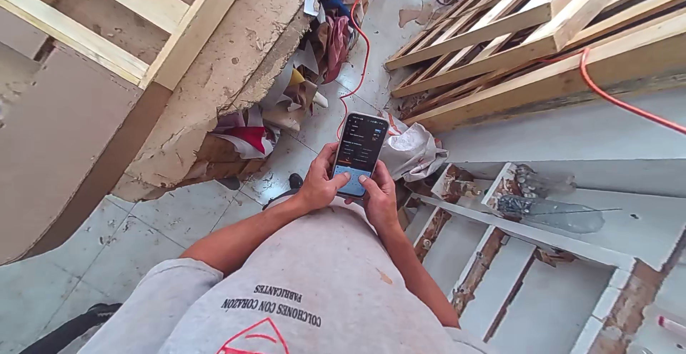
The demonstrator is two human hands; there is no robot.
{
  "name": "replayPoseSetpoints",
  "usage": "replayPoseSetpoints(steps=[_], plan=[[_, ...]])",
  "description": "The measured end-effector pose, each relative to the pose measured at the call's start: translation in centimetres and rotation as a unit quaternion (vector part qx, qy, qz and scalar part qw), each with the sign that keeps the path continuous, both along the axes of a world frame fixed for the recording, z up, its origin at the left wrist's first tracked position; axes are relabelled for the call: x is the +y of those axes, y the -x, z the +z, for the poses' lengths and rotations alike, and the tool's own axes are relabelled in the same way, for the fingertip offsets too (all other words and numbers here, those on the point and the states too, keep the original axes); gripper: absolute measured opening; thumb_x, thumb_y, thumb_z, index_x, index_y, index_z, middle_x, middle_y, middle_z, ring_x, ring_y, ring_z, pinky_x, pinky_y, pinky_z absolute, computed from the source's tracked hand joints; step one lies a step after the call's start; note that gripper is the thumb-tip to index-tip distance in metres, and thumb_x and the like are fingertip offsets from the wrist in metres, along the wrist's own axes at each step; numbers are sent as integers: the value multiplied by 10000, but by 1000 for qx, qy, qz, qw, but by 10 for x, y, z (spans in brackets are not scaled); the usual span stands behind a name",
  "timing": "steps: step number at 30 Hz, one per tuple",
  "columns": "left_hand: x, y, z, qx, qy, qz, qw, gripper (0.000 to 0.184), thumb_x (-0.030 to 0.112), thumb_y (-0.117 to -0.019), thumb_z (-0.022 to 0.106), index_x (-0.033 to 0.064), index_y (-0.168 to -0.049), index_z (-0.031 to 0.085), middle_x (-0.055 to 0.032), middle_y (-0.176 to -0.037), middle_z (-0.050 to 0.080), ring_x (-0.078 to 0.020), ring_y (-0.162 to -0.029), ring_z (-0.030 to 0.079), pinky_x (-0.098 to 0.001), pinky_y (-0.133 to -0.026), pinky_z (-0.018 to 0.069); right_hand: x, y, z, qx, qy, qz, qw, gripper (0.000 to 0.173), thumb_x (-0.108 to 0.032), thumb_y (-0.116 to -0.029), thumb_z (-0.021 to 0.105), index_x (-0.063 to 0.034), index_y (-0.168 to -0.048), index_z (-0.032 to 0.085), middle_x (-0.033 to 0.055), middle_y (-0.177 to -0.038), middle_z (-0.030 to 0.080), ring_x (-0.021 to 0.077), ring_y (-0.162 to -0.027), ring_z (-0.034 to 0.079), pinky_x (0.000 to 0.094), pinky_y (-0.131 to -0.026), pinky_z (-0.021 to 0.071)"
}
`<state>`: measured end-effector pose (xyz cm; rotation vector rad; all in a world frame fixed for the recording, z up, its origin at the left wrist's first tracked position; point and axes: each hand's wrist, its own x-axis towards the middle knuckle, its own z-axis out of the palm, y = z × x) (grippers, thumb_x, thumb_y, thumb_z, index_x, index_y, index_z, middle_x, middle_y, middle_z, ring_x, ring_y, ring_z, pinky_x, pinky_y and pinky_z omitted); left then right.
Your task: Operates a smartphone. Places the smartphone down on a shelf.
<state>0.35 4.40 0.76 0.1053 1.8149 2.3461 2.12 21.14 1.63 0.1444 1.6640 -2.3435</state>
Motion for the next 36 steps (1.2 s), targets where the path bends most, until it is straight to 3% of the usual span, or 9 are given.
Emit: replayPoseSetpoints(steps=[8, 13, 16, 26, 36], plan=[[-5, 2, -4, 5, -28, -19, 999, 545, -3, -888, 521, -78, -1409, 380, -158, -1178, 708, -203, -1043, 728, -387, -910, 621, 2, 2, 0, 10, 19, 14, 1000, 399, -7, -991, 432, 24, -1388, 409, 135, -1124, 707, 251, -881, 755, 398, -564, 649], [-7, 6, -9, 18, -65, -20, 997, 505, 8, -917, 429, -79, -1411, 377, -138, -1186, 695, -178, -1062, 710, -384, -950, 599, 4, 2, 3, 22, -13, 58, 998, 699, 19, -867, 639, 67, -1462, 276, 154, -1213, 677, 267, -964, 745, 402, -656, 668], [-8, 7, -10, 18, -74, -23, 997, 507, 3, -913, 414, -80, -1412, 372, -137, -1193, 693, -175, -1066, 710, -384, -960, 596, 4, 2, 3, 20, -14, 65, 998, 779, 38, -835, 682, 66, -1476, 242, 156, -1231, 669, 266, -978, 743, 397, -665, 670], [-9, 10, -9, 23, -75, -25, 997, 483, 22, -924, 393, -84, -1396, 384, -132, -1190, 688, -165, -1070, 703, -377, -968, 590, 1, 5, 4, 22, -27, 60, 998, 754, 82, -828, 663, 62, -1464, 258, 168, -1200, 682, 273, -939, 749, 393, -630, 666], [-9, 10, -9, 32, -73, -28, 996, 469, 24, -926, 383, -89, -1381, 391, -133, -1182, 691, -163, -1072, 701, -380, -975, 585, 6, 6, 4, 21, -9, 73, 997, 730, -9, -860, 673, 57, -1464, 267, 157, -1230, 671, 273, -981, 740, 406, -657, 666]])
